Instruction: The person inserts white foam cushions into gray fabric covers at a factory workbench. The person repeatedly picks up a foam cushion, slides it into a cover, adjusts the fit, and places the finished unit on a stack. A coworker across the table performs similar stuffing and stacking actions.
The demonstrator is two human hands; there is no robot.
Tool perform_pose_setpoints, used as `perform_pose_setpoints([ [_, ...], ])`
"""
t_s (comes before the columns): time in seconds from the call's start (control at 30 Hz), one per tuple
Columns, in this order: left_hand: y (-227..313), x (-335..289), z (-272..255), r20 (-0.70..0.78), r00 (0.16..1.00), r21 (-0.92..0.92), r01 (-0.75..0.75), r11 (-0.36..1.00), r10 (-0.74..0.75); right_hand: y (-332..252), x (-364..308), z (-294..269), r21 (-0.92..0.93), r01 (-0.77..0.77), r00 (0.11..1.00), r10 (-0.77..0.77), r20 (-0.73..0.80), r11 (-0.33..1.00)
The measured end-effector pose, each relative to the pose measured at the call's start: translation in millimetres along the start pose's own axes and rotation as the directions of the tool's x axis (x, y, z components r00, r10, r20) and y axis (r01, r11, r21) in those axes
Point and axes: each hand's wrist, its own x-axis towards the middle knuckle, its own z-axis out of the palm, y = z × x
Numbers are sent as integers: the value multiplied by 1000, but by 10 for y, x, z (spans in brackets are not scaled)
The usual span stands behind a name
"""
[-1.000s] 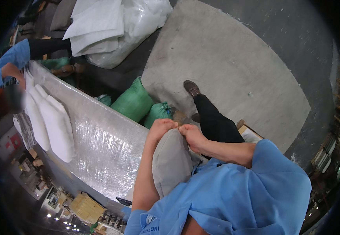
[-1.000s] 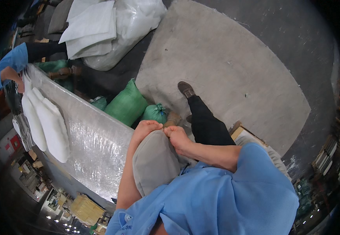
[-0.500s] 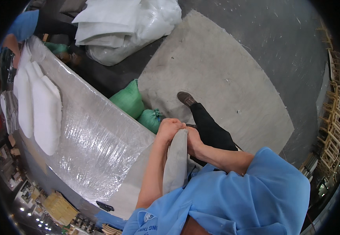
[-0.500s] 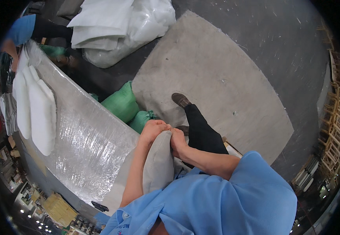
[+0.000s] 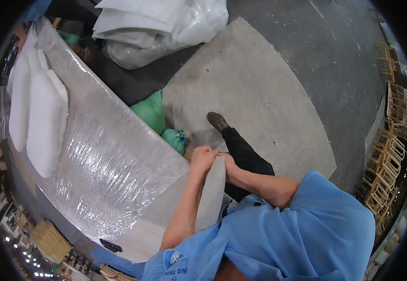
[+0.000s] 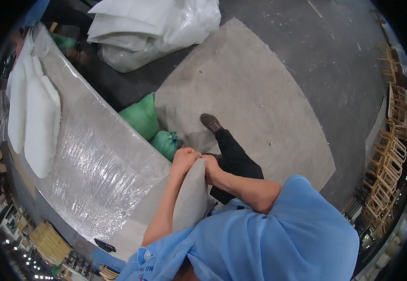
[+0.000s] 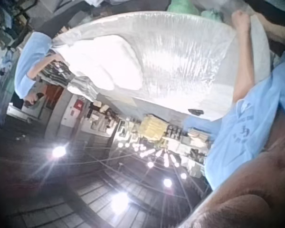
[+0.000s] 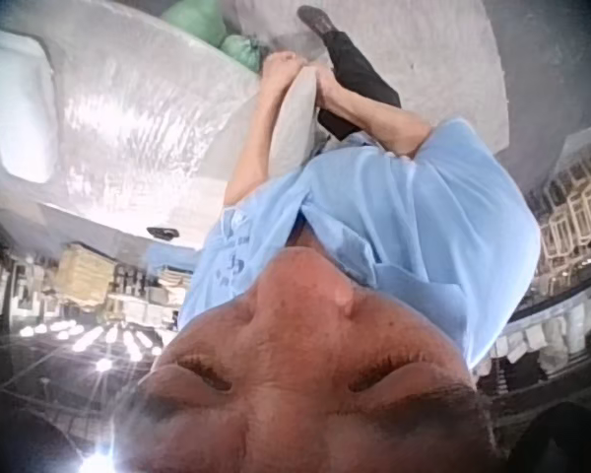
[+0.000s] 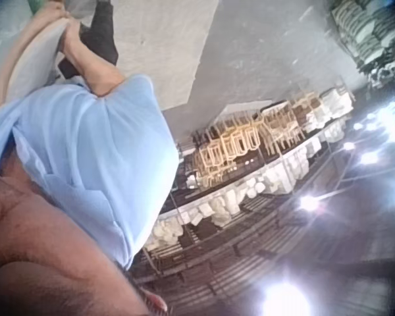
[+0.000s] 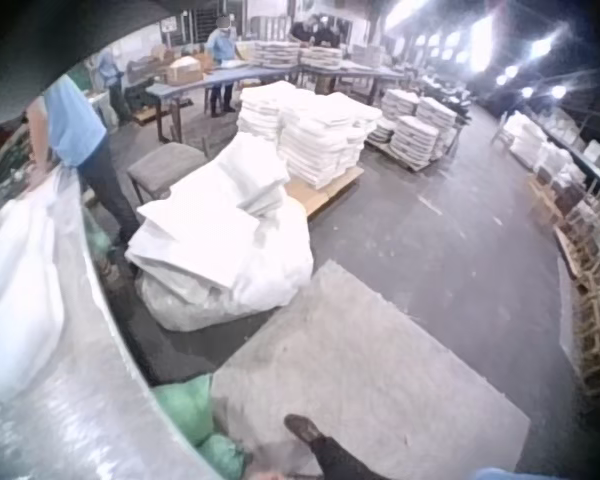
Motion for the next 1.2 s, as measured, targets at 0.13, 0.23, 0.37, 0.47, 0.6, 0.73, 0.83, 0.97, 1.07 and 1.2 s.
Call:
perform_pose_setpoints([
  [0.13, 203, 8, 165, 52, 999, -50, 9, 999, -7, -218, -301, -94, -16, -81, 996, 80, -46, 997],
  [0.23, 200, -1, 198, 53, 998, -42, -27, 999, 29, -210, -196, -189, -36, -100, 995, 99, -24, 994],
  [0.37, 84, -8, 81, 0, 996, 42, -85, 996, 85, -170, -94, -150, -208, -40, 995, 21, -93, 977],
  [0.47, 16, -74, 33, 11, 997, 38, -76, 996, 75, -190, -23, -102, -325, -87, 989, 42, -143, 942],
  [0.6, -32, -62, 82, -75, 982, 191, -156, 969, 173, -130, 42, -17, -241, -147, 984, 118, -132, 959],
  [0.73, 118, -164, -10, -104, 972, 379, -157, 912, 210, 26, 401, -322, -157, -207, 976, 215, 33, 966],
  [0.83, 406, -453, -264, -206, 928, 211, -268, 940, 311, 74, 474, -284, -156, -259, 965, 262, -3, 953],
  [0.97, 358, -1247, -384, 29, 980, -374, -173, 911, 197, 9, 253, -95, -255, -211, 946, 263, 189, 944],
  [1.07, -51, -1602, -173, 50, 989, -351, -113, 929, 139, 151, 251, -217, -247, -101, 959, 160, 235, 964],
  [1.2, -131, -1859, -127, 11, 998, -365, -61, 929, 70, 247, 412, -411, -297, -6, 962, 86, 257, 955],
])
